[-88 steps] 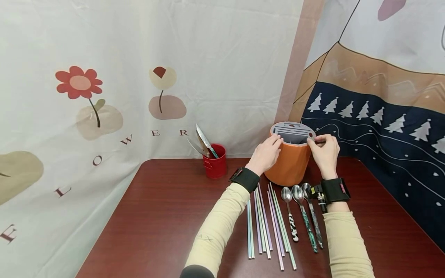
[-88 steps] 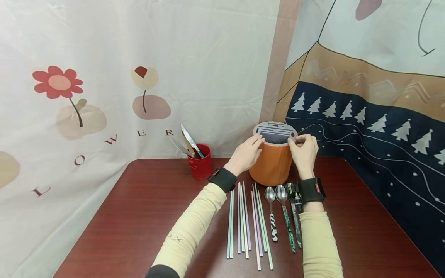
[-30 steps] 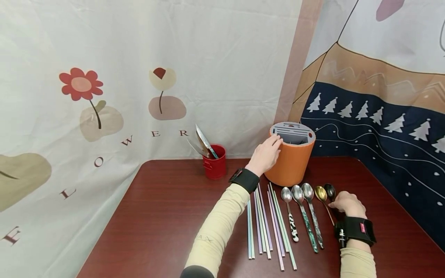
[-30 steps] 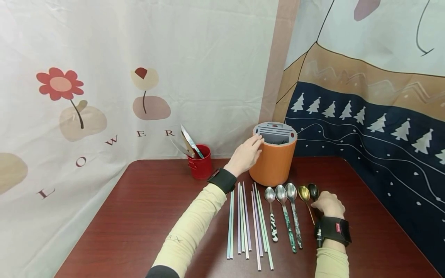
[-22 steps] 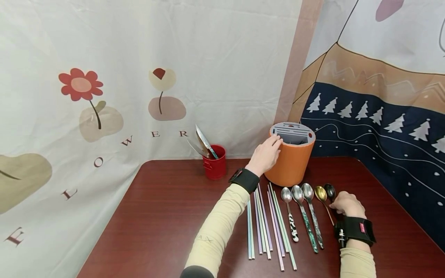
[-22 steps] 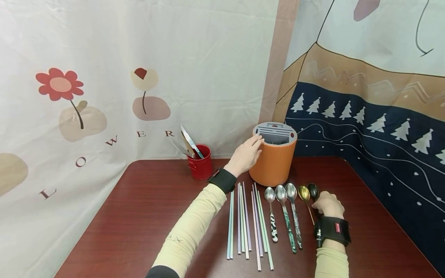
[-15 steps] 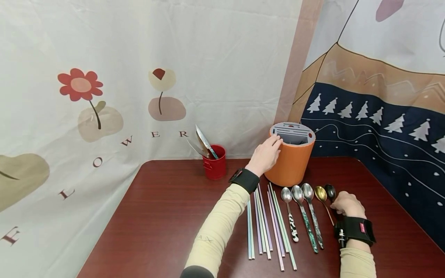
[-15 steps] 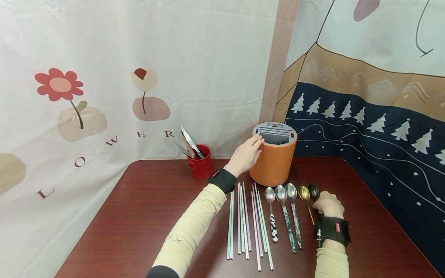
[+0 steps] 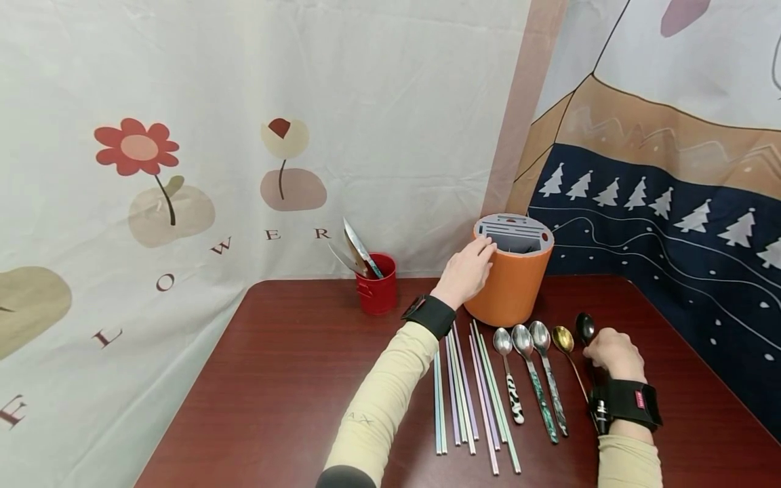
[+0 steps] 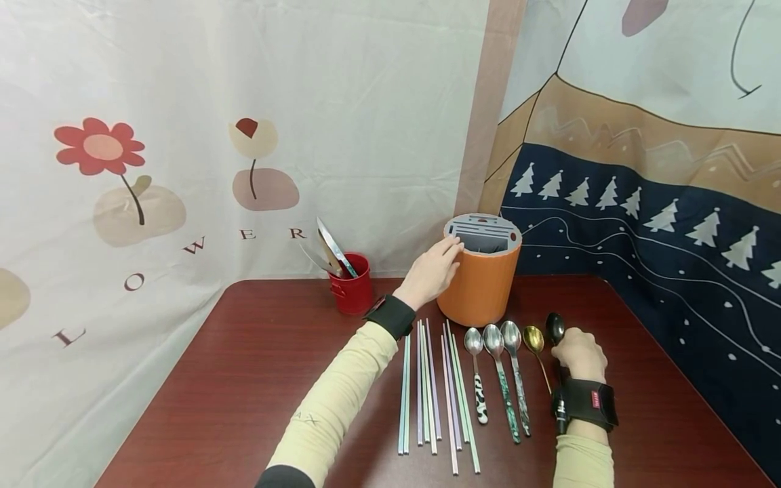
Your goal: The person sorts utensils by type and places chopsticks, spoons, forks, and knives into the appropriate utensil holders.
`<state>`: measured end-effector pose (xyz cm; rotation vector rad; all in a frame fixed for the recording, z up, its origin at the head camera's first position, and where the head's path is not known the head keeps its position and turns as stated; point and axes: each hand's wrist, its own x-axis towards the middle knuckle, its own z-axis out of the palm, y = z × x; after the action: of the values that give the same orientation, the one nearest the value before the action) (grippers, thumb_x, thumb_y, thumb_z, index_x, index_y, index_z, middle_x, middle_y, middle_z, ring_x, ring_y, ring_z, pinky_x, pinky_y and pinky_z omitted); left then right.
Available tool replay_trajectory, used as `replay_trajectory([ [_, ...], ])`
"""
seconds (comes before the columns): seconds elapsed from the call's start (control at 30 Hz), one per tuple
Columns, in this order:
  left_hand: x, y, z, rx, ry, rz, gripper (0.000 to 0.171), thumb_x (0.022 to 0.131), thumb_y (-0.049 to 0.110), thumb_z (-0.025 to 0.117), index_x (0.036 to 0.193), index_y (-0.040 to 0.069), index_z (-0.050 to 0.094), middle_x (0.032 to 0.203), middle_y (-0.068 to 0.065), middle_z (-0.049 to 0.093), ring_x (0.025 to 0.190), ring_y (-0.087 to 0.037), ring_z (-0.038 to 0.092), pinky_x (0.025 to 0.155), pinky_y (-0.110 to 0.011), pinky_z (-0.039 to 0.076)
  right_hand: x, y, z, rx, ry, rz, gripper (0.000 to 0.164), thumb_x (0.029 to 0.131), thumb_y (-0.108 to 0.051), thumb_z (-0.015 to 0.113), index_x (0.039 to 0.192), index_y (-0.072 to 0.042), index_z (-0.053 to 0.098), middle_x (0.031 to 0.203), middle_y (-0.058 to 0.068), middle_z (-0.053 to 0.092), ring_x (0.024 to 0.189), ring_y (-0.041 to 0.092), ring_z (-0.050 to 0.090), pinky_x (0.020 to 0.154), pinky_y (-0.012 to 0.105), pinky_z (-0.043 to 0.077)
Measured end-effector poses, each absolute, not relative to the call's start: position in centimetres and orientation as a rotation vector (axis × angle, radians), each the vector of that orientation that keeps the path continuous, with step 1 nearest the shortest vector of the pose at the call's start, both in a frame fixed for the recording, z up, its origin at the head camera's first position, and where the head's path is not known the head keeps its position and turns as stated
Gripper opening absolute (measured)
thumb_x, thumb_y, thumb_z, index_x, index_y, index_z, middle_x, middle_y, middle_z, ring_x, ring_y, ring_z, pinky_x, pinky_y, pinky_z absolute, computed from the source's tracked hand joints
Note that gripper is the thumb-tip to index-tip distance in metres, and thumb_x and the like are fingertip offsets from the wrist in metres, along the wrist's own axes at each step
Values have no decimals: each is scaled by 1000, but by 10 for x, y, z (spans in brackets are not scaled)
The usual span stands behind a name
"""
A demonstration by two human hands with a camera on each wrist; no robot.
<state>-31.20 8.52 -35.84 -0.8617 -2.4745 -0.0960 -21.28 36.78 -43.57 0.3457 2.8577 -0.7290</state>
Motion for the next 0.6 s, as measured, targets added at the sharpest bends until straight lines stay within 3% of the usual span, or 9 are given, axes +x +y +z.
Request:
replay_trajectory([
  [0.13,-312,85,-358,-866,-2483,-98,39,100,28,48,137,17,50,142,1,50,134,-10,45,99,-21,46,-209,366,-427,336,2951,-759,23,87,-15,55,65,-7,58,65,6,58,61,23,52,52,32,37],
  [0.3,-313,86,-358,-862,-2510,-96,40,100,29,47,138,18,49,143,2,48,136,-10,43,100,-21,46,-204,358,-415,365,3140,-827,22,88,-17,58,90,4,64,84,26,62,66,35,58,49,35,42],
  [0.43,-312,86,-358,-857,-2510,-99,40,100,29,47,138,18,49,143,2,49,136,-10,43,100,-21,46,-202,346,-406,430,3349,-953,25,87,-16,59,96,7,64,90,29,66,67,39,60,49,38,43],
  [0.5,-312,86,-358,-856,-2504,-100,40,100,29,48,138,18,49,143,2,49,135,-10,43,100,-21,46,-202,339,-400,487,3441,-1048,23,87,-15,60,95,6,65,87,27,68,62,30,59,51,39,44],
  [0.6,-311,86,-358,-858,-2497,-100,40,100,28,48,138,17,49,142,1,50,135,-10,44,99,-21,47,-201,327,-393,604,3539,-1227,22,87,-16,60,95,4,67,82,22,68,58,2,51,57,34,43],
])
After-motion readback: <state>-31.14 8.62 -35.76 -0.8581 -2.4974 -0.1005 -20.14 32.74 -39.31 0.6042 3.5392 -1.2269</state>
